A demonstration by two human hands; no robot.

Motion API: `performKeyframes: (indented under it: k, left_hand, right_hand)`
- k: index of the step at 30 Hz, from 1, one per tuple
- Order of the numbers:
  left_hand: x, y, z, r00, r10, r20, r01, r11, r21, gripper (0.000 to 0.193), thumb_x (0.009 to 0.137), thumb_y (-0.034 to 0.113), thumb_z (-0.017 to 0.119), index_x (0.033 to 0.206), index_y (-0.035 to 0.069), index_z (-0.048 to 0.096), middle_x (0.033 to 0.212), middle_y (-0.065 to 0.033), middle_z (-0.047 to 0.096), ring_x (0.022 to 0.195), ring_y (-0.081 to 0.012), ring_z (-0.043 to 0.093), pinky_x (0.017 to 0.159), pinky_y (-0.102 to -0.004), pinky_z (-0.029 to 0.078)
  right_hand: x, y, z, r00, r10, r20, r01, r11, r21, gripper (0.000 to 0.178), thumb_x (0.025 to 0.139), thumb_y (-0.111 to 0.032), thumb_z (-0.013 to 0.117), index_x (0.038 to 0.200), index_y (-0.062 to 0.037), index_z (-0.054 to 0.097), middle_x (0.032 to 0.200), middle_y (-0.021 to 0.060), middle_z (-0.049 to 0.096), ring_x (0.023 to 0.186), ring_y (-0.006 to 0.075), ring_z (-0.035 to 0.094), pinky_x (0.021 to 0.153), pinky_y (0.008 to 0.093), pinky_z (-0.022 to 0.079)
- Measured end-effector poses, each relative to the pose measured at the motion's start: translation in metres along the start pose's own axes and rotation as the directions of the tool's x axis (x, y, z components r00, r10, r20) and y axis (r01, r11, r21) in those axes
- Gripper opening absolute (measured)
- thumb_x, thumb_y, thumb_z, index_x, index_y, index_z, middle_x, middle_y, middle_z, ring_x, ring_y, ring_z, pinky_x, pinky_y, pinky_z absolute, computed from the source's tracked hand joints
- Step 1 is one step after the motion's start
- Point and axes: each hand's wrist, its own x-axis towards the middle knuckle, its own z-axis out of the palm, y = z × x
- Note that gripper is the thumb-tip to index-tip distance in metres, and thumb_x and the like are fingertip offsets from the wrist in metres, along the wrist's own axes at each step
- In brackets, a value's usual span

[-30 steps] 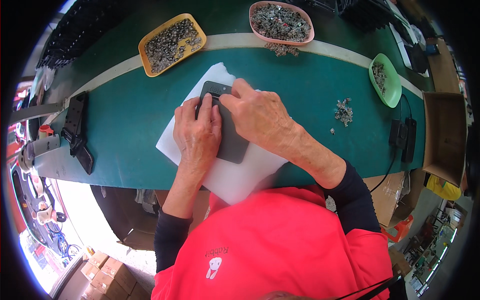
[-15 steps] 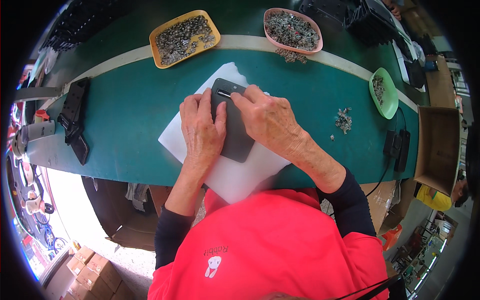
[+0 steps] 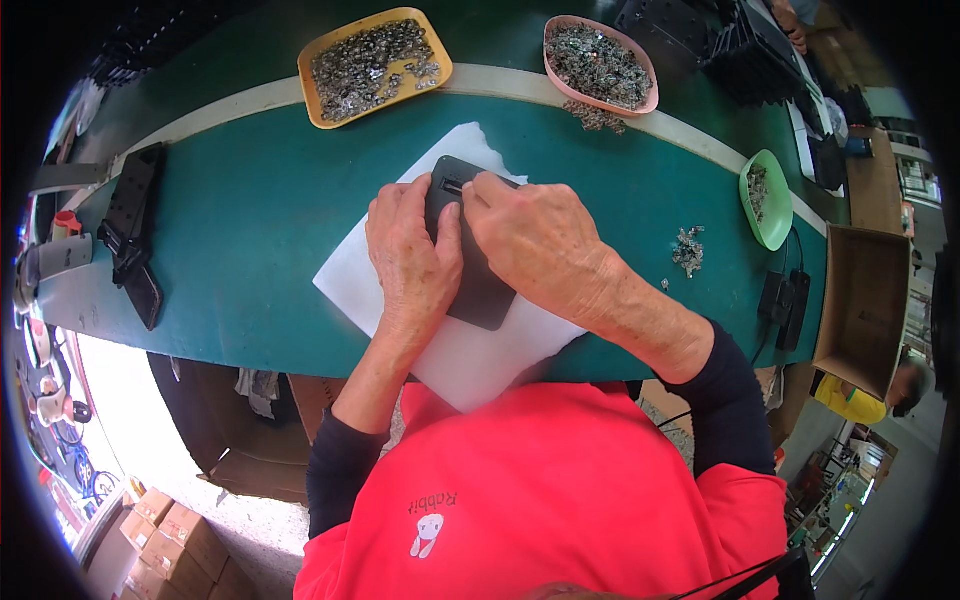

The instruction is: The person uses a screwdriver to fasten screws into a black rectangular electronic device placed on a white foam sheet. They repeatedly pick up screws from a yellow tray, insert them into the device, and tighten them. The person handles multiple similar devices, stacking them on the table after securing the screws.

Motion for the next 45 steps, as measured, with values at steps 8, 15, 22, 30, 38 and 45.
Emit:
performKeyframes:
  k: [8, 15, 22, 30, 38, 45]
  left_hand:
    - [0.005, -0.007, 0.002, 1.0, 0.023, 0.01, -0.023, 1.0, 0.001, 0.026, 0.079, 0.009, 0.066, 0.103, -0.001, 0.063, 0.093, -0.0139, 0.059, 0.093, -0.0338, 0.055, 0.083, -0.0433, 0.044]
    - [0.022, 0.007, -0.002, 0.985, -0.17, 0.031, 0.167, 0.982, 0.087, 0.022, 0.086, 0.02, 0.064, 0.096, 0.001, 0.065, 0.092, -0.0169, 0.066, 0.09, -0.0345, 0.062, 0.08, -0.0432, 0.048]
    - [0.031, 0.012, -0.005, 0.975, -0.213, 0.064, 0.193, 0.953, 0.235, 0.027, 0.087, 0.028, 0.061, 0.091, 0.002, 0.067, 0.082, -0.0139, 0.069, 0.079, -0.0323, 0.066, 0.074, -0.0406, 0.05]
    - [0.031, 0.015, -0.004, 0.975, -0.214, 0.052, 0.196, 0.95, 0.243, 0.025, 0.086, 0.026, 0.061, 0.089, 0.001, 0.067, 0.081, -0.0149, 0.069, 0.079, -0.0334, 0.066, 0.074, -0.0411, 0.05]
    - [0.029, 0.019, 0.001, 0.98, -0.199, 0.012, 0.192, 0.957, 0.22, 0.021, 0.085, 0.021, 0.062, 0.086, 0.0, 0.065, 0.08, -0.0164, 0.068, 0.077, -0.0348, 0.066, 0.071, -0.0434, 0.05]
    - [0.026, 0.02, 0.004, 0.976, -0.216, -0.004, 0.213, 0.958, 0.193, 0.02, 0.083, 0.019, 0.062, 0.083, -0.001, 0.064, 0.076, -0.0184, 0.068, 0.072, -0.036, 0.066, 0.067, -0.0445, 0.05]
  right_hand:
    - [0.041, 0.003, -0.035, 0.973, -0.185, 0.14, 0.173, 0.98, 0.095, 0.011, 0.074, -0.01, 0.062, 0.079, -0.0029, 0.07, 0.073, 0.0183, 0.067, 0.075, 0.0323, 0.069, 0.059, 0.0411, 0.053]
    - [0.001, 0.031, -0.032, 0.995, 0.067, 0.078, -0.079, 0.984, 0.158, 0.018, 0.078, -0.003, 0.057, 0.092, -0.0001, 0.068, 0.083, 0.0183, 0.066, 0.077, 0.0382, 0.065, 0.067, 0.0454, 0.052]
    - [-0.05, 0.037, 0.0, 0.987, 0.152, -0.042, -0.148, 0.986, 0.082, 0.03, 0.081, -0.004, 0.057, 0.109, -0.0081, 0.065, 0.08, 0.0118, 0.061, 0.069, 0.031, 0.066, 0.061, 0.0402, 0.054]
    - [-0.05, 0.038, 0.012, 0.99, 0.12, -0.067, -0.117, 0.992, 0.046, 0.035, 0.082, -0.004, 0.058, 0.117, -0.0066, 0.064, 0.081, 0.0103, 0.059, 0.065, 0.0273, 0.065, 0.058, 0.0369, 0.053]
    - [-0.04, 0.032, -0.004, 1.0, 0.01, 0.022, -0.007, 0.992, -0.123, 0.034, 0.081, -0.002, 0.061, 0.115, 0.0022, 0.063, 0.08, 0.0086, 0.058, 0.065, 0.0227, 0.064, 0.055, 0.0313, 0.053]
    - [-0.012, 0.016, -0.033, 0.944, -0.074, 0.322, 0.154, 0.961, -0.23, 0.017, 0.076, -0.003, 0.063, 0.092, 0.0036, 0.065, 0.077, 0.0117, 0.061, 0.063, 0.0253, 0.067, 0.054, 0.0344, 0.054]
